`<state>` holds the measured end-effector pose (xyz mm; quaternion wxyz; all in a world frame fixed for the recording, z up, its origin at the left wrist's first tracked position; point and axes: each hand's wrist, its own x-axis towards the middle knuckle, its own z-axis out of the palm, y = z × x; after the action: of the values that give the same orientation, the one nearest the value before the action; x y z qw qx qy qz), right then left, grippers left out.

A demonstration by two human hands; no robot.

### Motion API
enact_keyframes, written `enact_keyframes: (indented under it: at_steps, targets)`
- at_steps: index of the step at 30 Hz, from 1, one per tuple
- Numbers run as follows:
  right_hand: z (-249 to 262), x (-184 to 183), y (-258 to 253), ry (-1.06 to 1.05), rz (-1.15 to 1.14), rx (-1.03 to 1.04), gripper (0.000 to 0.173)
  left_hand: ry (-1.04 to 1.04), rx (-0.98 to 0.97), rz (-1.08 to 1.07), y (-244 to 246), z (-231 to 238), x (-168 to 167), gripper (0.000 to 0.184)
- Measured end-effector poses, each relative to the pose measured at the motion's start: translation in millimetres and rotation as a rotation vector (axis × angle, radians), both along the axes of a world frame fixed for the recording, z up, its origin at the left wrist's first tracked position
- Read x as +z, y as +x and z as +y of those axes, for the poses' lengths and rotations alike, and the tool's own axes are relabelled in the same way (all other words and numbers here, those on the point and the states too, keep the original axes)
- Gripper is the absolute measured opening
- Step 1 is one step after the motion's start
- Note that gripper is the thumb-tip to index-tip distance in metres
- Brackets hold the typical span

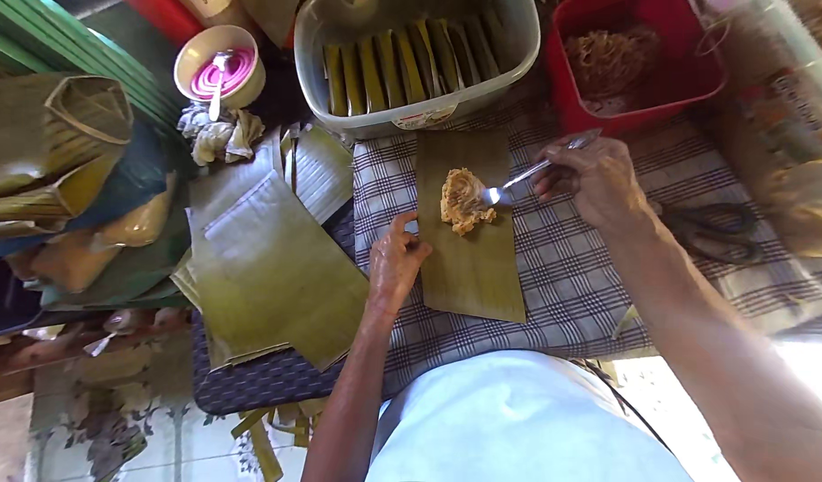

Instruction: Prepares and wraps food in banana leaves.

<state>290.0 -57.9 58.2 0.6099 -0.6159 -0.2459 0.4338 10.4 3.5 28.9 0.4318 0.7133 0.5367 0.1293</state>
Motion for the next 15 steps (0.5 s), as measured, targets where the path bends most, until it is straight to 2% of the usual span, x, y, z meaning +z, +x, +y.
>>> enact_keyframes:
  at_steps: [3,6,9,12,15]
  targets:
    - [-2,5,0,-0.038,-0.035,0.031,0.02,-0.005,-0.009,0.002,-1,1,-1,0.051]
    - [-8,24,13,0.049,-0.18,0.033,0.017,-0.005,-0.018,0.0,-1,1,-1,0.05]
    - [-17,34,39,0.221,-0.226,-0.133,0.018,0.0,-0.018,-0.001,-1,1,-2,0.05]
    - [-20,29,64,0.35,-0.094,-0.376,0.024,0.003,-0.016,0.005,-1,-1,-1,0.051]
    - [-20,18,75,0.393,0.041,-0.559,0.023,-0.006,-0.02,0.021,0,-3,0,0.052]
